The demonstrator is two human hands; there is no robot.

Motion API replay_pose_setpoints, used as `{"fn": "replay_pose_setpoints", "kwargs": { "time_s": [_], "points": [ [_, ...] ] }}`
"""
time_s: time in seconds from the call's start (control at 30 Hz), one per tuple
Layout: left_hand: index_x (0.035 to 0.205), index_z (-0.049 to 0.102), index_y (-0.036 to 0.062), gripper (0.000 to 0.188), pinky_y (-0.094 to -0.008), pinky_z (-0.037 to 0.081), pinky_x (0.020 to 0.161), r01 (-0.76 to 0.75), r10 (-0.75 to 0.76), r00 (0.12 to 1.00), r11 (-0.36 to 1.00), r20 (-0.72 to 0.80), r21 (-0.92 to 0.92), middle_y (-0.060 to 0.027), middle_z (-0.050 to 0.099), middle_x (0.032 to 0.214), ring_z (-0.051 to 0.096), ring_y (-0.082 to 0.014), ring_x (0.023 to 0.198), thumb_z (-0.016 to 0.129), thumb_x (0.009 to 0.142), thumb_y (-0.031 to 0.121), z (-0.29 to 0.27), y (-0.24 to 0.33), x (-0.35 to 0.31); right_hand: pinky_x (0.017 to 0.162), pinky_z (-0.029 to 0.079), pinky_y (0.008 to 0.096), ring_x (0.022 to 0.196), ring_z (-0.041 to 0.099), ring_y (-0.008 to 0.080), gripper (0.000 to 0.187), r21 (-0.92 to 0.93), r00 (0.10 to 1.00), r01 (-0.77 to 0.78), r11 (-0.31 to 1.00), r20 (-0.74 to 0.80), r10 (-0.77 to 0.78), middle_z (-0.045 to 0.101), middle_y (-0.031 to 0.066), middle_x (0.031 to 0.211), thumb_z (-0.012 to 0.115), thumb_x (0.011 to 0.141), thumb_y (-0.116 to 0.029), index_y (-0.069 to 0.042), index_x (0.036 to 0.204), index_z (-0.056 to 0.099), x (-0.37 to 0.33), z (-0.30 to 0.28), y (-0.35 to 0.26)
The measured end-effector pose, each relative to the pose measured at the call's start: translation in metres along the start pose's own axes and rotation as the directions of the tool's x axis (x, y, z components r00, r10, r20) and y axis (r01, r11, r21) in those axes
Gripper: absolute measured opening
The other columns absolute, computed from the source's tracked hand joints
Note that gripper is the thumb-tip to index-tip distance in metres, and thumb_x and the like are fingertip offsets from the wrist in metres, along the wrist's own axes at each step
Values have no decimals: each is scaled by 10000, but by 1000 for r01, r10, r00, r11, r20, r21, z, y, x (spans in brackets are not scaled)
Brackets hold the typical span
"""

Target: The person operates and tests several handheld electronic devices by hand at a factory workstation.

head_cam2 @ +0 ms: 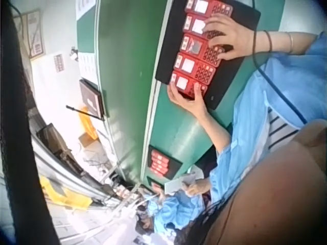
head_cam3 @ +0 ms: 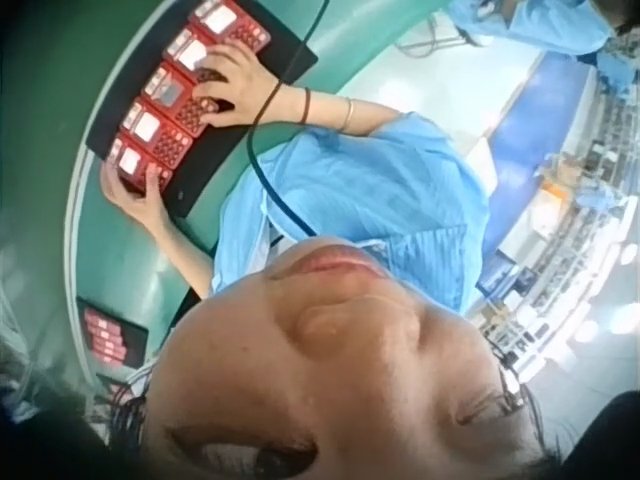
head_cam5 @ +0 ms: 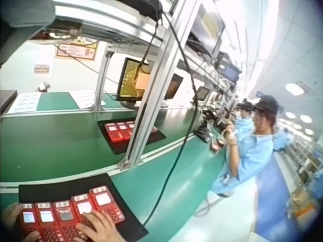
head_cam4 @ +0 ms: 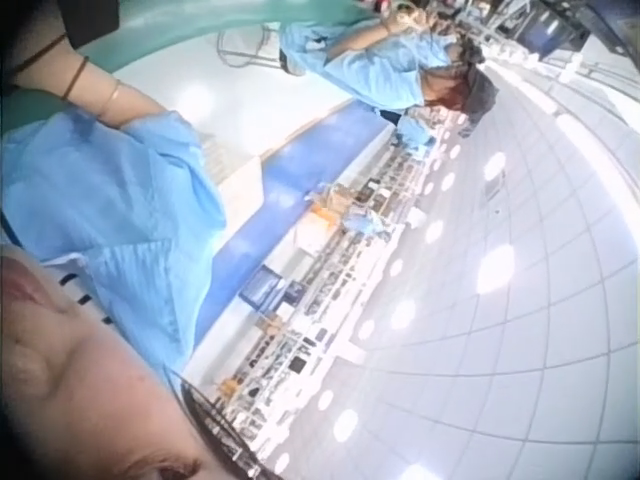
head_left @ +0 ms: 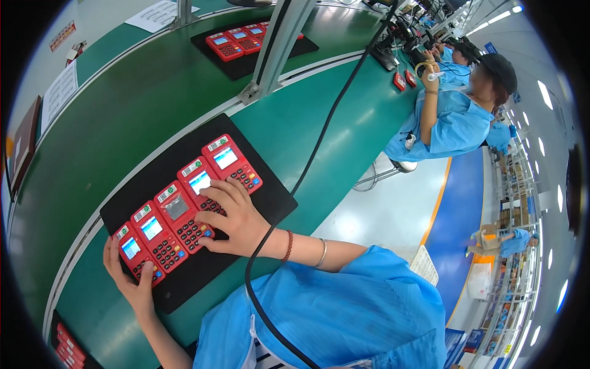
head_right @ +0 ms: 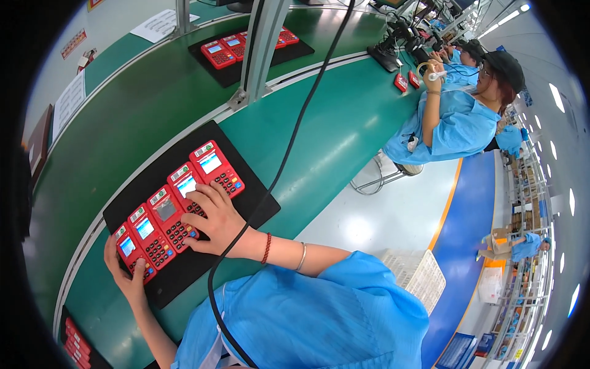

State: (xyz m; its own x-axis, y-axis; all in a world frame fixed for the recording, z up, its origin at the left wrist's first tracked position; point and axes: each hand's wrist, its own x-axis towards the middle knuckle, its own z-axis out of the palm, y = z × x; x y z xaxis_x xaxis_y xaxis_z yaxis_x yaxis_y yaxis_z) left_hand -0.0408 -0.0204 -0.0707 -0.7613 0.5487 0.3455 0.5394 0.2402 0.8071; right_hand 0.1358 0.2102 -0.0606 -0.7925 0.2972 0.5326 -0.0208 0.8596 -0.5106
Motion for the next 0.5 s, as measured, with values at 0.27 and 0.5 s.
{"fn": "replay_pose_setpoints", "kwargs": {
  "time_s": [0.27,0.5],
  "points": [
    [1417,486,94,762,-422,265,1159,41,-37,998,996,54,-80,-164,344,1520,330,-302,1413,787,725,197,-2,2,0,1085,302,611,1303,410,403,398,8,1000,-2,1000,14,2,479,148,1318,795,730,-313,-161,1063,640,0,-1,-1],
    [1387,519,90,734,-426,282,1155,146,-139,989,976,56,-160,-157,346,1520,337,-295,1411,792,707,143,-1,7,1,1092,297,600,1302,410,401,389,-10,1000,-8,1000,22,8,481,150,1315,791,737,-307,-161,1064,640,1,0,-3]
  ]
}}
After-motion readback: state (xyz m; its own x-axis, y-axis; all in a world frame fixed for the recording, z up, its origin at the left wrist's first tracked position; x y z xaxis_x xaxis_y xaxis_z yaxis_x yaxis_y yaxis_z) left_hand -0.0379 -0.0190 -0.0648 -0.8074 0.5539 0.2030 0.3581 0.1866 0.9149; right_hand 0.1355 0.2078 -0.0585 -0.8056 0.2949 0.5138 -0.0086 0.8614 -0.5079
